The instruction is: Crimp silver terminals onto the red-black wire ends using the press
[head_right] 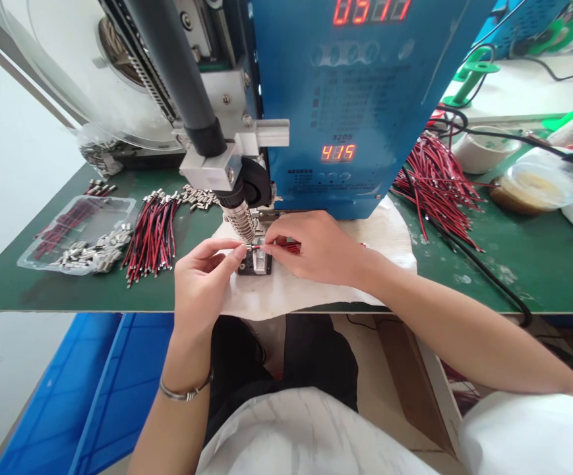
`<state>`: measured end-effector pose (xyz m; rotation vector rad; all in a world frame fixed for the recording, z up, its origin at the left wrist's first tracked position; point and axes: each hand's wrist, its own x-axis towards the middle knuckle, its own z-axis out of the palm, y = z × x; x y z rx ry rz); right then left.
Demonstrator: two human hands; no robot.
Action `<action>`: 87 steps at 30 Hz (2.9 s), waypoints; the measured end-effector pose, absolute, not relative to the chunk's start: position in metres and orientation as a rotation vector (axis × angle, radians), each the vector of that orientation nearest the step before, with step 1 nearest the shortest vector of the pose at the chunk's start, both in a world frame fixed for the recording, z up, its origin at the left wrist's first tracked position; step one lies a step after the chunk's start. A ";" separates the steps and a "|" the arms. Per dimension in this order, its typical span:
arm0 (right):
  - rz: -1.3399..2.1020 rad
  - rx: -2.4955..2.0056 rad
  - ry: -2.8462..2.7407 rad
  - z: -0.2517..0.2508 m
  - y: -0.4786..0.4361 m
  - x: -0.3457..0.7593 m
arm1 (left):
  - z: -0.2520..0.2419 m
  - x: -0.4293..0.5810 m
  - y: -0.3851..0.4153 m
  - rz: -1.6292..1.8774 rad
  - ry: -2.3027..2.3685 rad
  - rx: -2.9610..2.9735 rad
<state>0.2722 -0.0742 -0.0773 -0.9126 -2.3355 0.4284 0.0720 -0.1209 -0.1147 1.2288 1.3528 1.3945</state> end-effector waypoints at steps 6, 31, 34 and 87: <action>0.349 -0.830 -2.397 -0.081 -0.071 0.276 | -0.115 0.070 -0.120 1.399 1.330 1.219; 0.271 -0.653 -2.402 -0.083 -0.069 0.279 | -0.116 0.072 -0.119 1.407 1.382 1.302; 0.246 -0.627 -2.394 -0.083 -0.069 0.279 | -0.116 0.072 -0.118 1.406 1.380 1.324; 0.166 -0.645 -2.471 -0.082 -0.068 0.283 | -0.112 0.029 -0.129 1.245 1.275 1.419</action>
